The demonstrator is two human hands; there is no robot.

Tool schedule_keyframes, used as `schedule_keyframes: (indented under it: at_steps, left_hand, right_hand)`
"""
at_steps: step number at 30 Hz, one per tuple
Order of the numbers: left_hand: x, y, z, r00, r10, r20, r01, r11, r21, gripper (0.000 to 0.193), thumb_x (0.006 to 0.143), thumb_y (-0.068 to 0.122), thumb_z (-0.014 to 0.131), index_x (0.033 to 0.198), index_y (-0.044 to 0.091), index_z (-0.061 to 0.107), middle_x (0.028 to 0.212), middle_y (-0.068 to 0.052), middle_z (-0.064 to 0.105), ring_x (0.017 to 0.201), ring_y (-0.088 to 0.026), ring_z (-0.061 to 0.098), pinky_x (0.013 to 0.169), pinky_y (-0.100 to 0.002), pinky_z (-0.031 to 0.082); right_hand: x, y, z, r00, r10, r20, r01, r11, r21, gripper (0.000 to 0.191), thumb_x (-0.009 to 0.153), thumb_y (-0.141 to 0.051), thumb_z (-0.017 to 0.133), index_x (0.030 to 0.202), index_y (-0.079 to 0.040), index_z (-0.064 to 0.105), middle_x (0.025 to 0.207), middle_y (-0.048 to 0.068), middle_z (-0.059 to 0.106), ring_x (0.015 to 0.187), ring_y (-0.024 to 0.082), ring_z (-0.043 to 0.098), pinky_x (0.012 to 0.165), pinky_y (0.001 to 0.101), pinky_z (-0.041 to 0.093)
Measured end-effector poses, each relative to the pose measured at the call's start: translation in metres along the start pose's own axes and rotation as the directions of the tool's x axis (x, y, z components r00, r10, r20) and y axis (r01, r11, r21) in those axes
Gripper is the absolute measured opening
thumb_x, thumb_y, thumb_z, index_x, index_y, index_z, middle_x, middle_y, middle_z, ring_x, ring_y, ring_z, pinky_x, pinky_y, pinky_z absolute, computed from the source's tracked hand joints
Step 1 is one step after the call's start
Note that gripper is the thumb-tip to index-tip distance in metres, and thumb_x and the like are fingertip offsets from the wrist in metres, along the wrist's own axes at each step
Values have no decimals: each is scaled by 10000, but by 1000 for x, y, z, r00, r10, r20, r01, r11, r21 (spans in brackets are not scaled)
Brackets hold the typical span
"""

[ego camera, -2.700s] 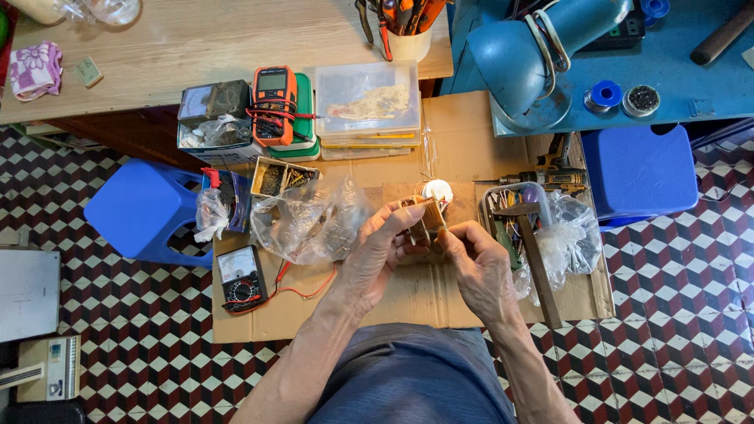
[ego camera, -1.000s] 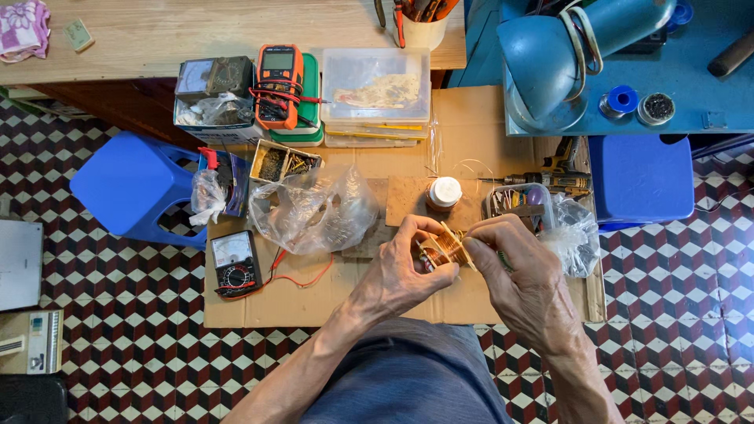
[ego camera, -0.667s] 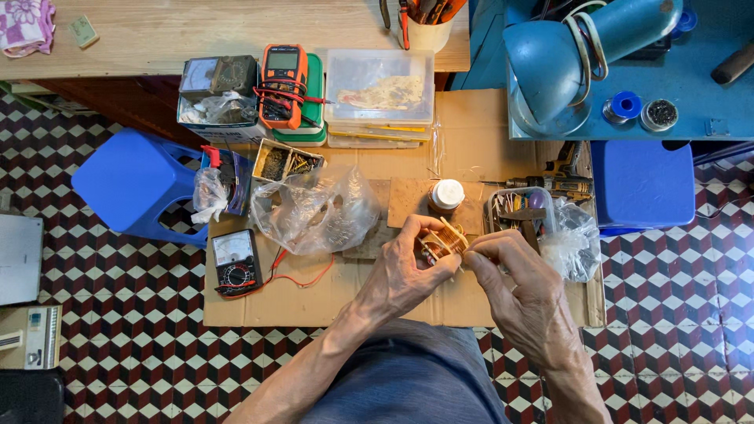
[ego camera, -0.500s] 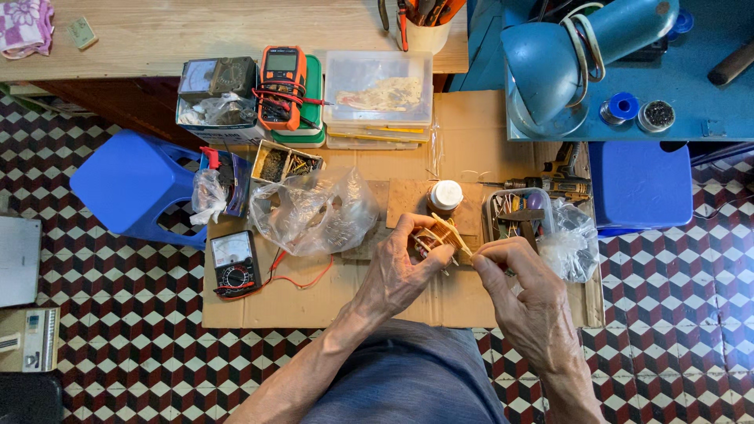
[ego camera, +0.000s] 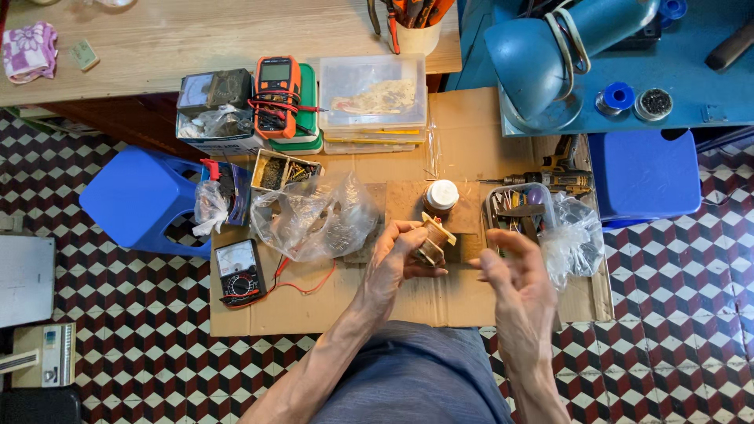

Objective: The person winds thin copper wire around a small laminated core held in both hands. They rotate the core and guide the wire by hand to form neat layers, occasionally adjusting the wire path. The work continues throughout the clip without completing the coil.

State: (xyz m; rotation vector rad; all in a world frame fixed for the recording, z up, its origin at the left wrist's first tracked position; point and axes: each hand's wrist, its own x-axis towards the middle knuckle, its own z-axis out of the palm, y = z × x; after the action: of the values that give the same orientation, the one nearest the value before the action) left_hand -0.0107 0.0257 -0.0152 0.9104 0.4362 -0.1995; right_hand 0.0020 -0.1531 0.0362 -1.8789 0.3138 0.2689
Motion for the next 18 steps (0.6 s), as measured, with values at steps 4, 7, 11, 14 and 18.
schedule_keyframes:
  at_steps: [4,7,11,14,18]
  left_hand:
    - [-7,0,6,993,95,65,-103,986,129,415,956,291,624,1239,-2,543,1085,-128,697,908,-177,716,775,-358,646]
    - [-10,2,8,987,136,86,-153,959,237,390,950,266,651,1235,13,572,1091,-118,688,921,-163,704,771,-355,644]
    - [-16,4,9,976,188,114,-217,903,370,372,951,254,673,1220,12,586,1080,-104,724,952,-148,708,831,-316,616]
    - [-18,8,7,963,222,156,-270,837,477,383,947,261,684,1223,17,580,1068,-85,732,978,-134,703,866,-294,596]
    - [-23,10,6,954,233,189,-297,815,498,398,939,255,703,1233,19,572,1064,-88,724,980,-129,696,865,-287,591]
  right_hand:
    - [9,18,13,960,86,265,-182,914,362,619,889,-301,698,1394,18,532,1287,166,688,1112,204,682,1003,349,526]
    - [13,26,17,966,47,254,-138,925,353,611,876,-275,714,1384,18,543,1283,164,694,1169,193,671,1017,325,527]
    - [14,33,17,959,46,279,-143,930,338,517,891,-224,713,1336,25,624,1202,159,724,1103,187,678,980,318,538]
    - [10,39,18,962,13,274,-121,917,381,469,918,-208,707,1315,37,658,1167,149,734,1077,169,673,970,303,530]
    - [9,47,21,959,33,282,-164,877,453,465,904,-201,714,1304,28,650,1172,120,729,1081,149,667,957,299,527]
